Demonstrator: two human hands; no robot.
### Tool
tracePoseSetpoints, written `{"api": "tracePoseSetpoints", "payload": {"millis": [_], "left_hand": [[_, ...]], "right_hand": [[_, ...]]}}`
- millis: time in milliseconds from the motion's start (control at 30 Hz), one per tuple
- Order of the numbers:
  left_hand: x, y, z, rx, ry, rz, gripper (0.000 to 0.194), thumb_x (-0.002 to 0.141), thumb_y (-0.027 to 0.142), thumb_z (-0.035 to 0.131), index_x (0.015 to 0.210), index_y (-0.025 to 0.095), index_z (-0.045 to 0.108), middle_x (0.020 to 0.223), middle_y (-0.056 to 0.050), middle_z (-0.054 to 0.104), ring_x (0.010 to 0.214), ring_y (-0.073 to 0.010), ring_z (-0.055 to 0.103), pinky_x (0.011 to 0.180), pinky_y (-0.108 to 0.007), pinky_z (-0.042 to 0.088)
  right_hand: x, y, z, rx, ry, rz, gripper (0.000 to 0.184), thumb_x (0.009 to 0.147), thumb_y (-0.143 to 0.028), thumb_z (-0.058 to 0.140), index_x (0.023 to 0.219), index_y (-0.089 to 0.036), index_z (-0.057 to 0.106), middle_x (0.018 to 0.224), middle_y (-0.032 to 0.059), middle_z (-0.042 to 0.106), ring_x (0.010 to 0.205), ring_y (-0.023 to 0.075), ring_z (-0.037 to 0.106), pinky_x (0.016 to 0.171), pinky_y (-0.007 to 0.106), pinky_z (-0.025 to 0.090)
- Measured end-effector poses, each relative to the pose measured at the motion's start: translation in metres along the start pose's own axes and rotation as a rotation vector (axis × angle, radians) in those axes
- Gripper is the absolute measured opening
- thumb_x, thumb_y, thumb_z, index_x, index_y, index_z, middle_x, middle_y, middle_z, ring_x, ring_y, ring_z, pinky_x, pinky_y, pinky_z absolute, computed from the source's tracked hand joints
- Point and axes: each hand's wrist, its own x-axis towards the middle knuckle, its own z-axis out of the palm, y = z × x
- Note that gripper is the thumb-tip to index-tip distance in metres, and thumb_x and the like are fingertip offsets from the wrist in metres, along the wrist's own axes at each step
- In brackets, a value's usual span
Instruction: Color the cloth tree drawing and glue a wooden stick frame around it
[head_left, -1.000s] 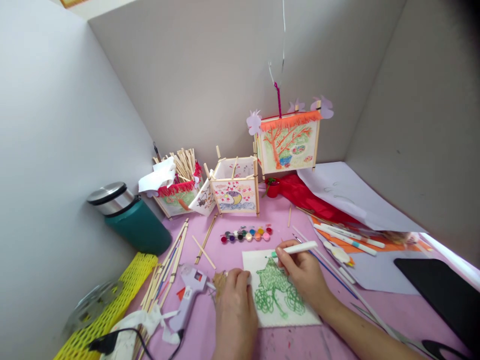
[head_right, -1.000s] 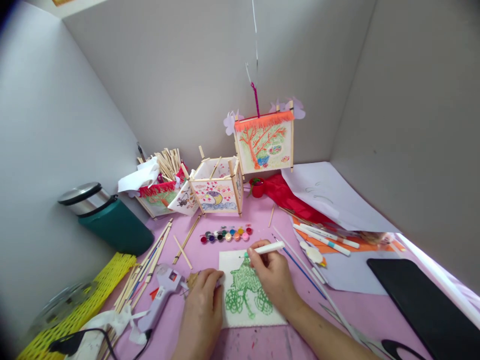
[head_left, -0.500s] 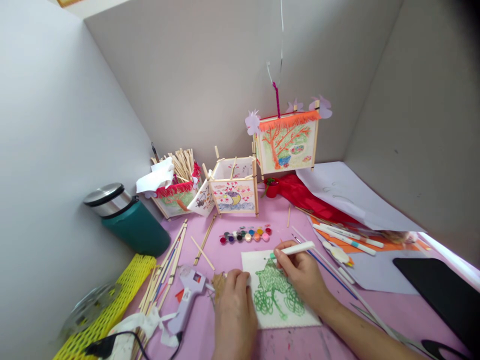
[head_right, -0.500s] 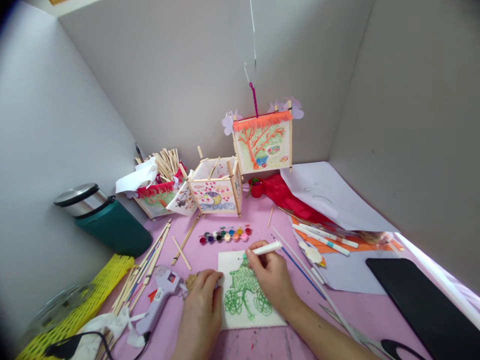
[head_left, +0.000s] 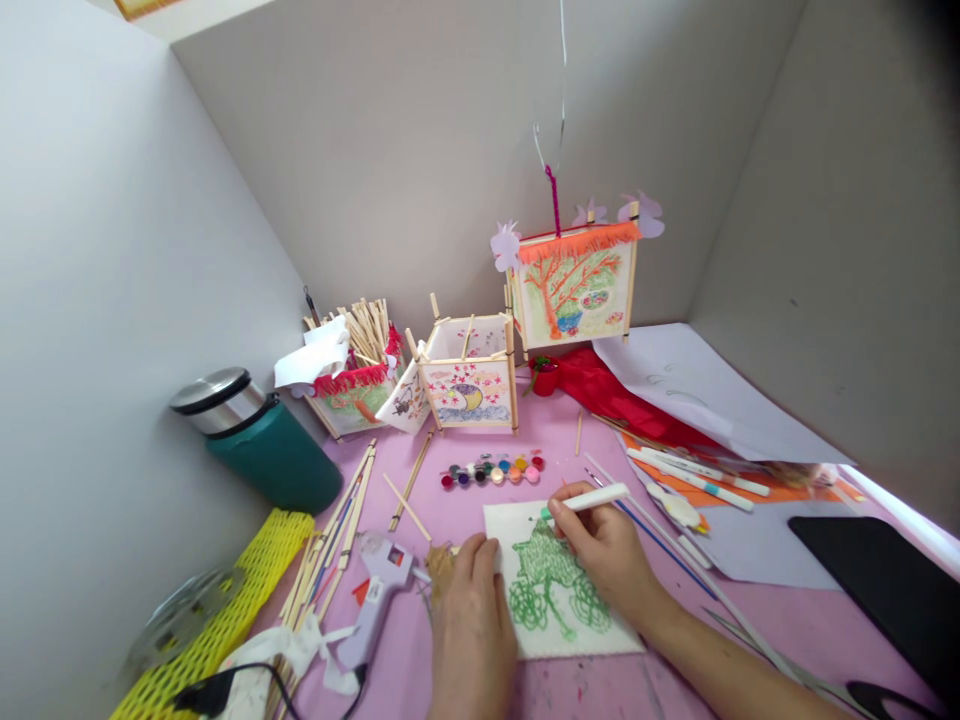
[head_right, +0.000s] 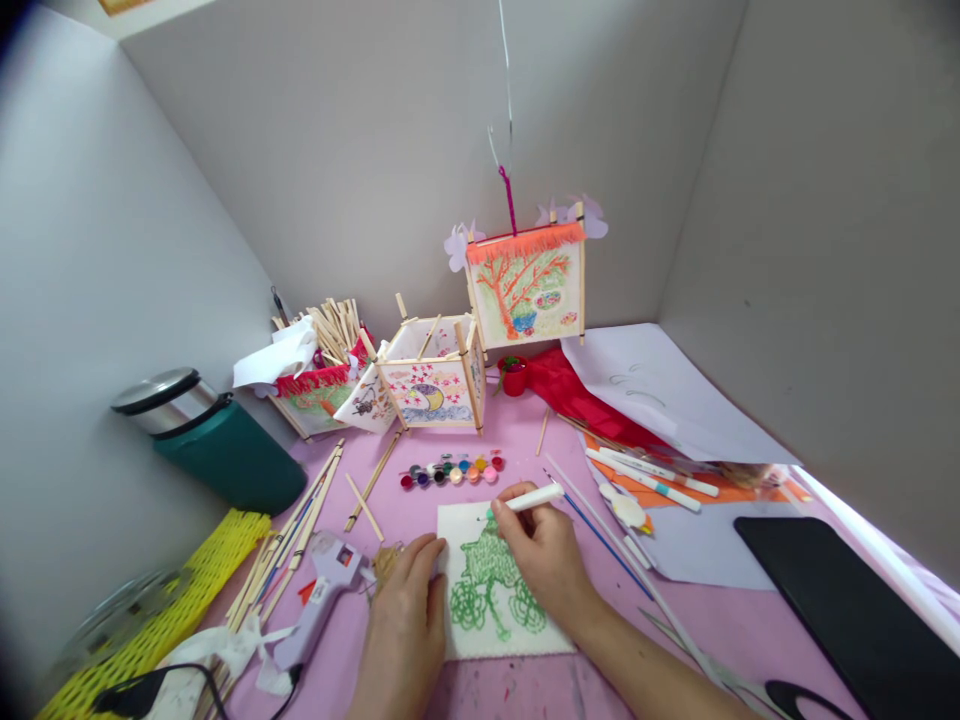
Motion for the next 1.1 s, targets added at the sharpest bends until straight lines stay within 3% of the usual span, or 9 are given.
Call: {"api": "tracePoseSetpoints", "payload": {"millis": [433, 700, 867, 1100], "left_hand": [[0.0022, 0.0004, -0.0011, -0.025, -0.07, -0.017, 0.035, 0.084, 0.011, 0.037, 0.109, 0.015, 0.06, 0.12, -0.014, 0.059, 0.108, -0.0259, 0.056, 0.09, -0.044, 0.047], [0.0034, 0.0052, -0.0056, 0.021, -0.111, -0.054, 0.037, 0.085, 0.011, 0.035, 0.11, 0.015, 0.061, 0.123, -0.013, 0.057, 0.112, -0.0275, 0.053, 0.095, -0.048, 0.041], [0.0026, 0.0048, -0.0058, -0.024, -0.111, -0.05, 0.037, 0.085, 0.011, 0.035, 0.111, 0.015, 0.06, 0.123, -0.013, 0.057, 0.109, -0.0241, 0.056, 0.091, -0.04, 0.046], [0.0014, 0.0051, -0.0051, -0.001, -0.106, -0.048, 0.037, 0.085, 0.01, 0.034, 0.111, 0.012, 0.06, 0.124, -0.014, 0.056, 0.109, -0.0252, 0.055, 0.091, -0.042, 0.046]], "right_hand": [[-0.0001, 0.0016, -0.0001, 0.005, -0.007, 0.005, 0.025, 0.084, -0.043, 0.053, 0.084, -0.019, 0.053, 0.057, -0.0044, 0.047, 0.048, 0.0095, 0.038, 0.044, 0.021, 0.029], [0.0008, 0.0046, -0.001, -0.09, 0.002, -0.004, 0.023, 0.084, -0.042, 0.051, 0.084, -0.018, 0.054, 0.056, -0.0052, 0.043, 0.048, 0.01, 0.036, 0.044, 0.021, 0.027], [0.001, 0.003, -0.001, -0.058, 0.021, -0.035, 0.021, 0.084, -0.039, 0.051, 0.087, -0.019, 0.053, 0.06, -0.0043, 0.045, 0.052, 0.0112, 0.038, 0.047, 0.022, 0.031], [0.0007, 0.0029, -0.0039, -0.066, 0.126, -0.073, 0.021, 0.083, -0.039, 0.054, 0.089, -0.02, 0.054, 0.072, -0.0008, 0.052, 0.062, 0.0135, 0.045, 0.056, 0.024, 0.038]]}}
